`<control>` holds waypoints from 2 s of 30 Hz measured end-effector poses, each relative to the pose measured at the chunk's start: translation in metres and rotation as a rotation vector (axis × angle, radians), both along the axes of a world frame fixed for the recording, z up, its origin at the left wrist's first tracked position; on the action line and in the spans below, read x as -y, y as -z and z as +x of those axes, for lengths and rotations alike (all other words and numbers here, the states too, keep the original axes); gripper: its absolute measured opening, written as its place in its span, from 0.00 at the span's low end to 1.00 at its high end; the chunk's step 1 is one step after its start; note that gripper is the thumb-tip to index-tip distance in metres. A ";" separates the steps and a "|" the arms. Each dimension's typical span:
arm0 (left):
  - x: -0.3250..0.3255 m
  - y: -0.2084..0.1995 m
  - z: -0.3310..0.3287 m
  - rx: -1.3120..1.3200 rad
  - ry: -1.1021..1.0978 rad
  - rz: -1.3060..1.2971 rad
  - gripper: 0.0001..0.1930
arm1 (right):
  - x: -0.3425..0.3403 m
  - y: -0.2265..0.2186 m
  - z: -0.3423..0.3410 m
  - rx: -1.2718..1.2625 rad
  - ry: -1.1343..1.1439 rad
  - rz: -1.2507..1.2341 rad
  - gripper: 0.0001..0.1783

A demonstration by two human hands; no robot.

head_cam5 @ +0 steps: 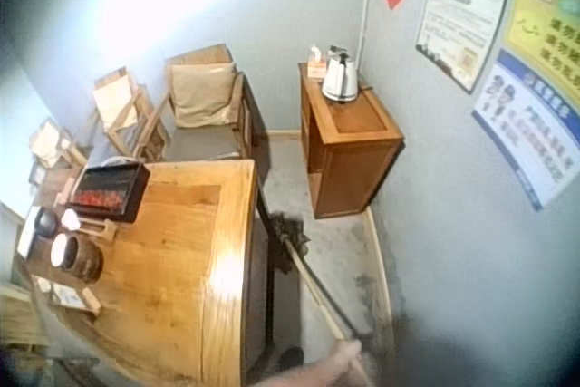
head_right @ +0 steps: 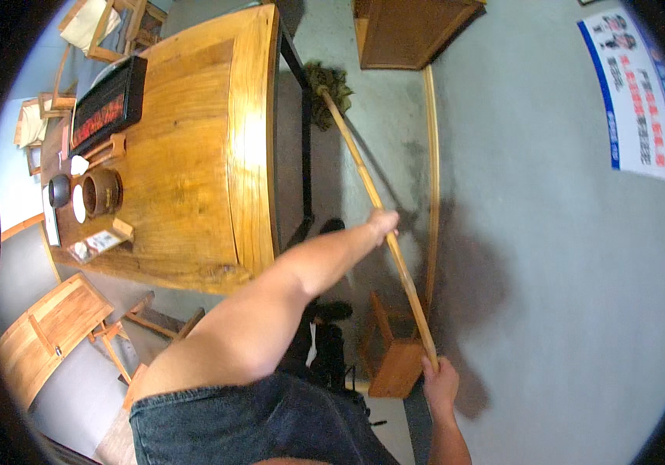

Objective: The person rinses a cloth in a sink, carries it to a table, wipes the table, and then mops the floor in a room and hallway using a mop and bucket.

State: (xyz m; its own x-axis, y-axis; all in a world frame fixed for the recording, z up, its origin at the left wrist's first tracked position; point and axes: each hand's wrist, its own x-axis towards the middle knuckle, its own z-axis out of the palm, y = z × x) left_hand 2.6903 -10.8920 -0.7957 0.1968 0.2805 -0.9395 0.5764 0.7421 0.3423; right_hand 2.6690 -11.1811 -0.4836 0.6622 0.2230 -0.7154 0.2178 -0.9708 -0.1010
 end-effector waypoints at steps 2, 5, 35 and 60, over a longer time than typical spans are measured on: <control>-0.004 -0.014 0.007 0.015 -0.067 0.091 0.31 | -0.013 0.015 0.009 -0.047 0.031 0.013 0.21; -0.008 -0.043 0.024 -0.054 -0.243 0.128 0.31 | -0.033 0.032 0.005 -0.045 -0.023 -0.032 0.22; -0.004 -0.145 -0.086 0.354 -0.202 -0.224 0.30 | -0.112 0.061 -0.010 -0.674 0.481 0.122 0.30; 0.523 -0.253 -0.333 0.204 0.252 -0.741 0.12 | 0.301 -0.361 -0.384 0.260 0.308 -0.414 0.25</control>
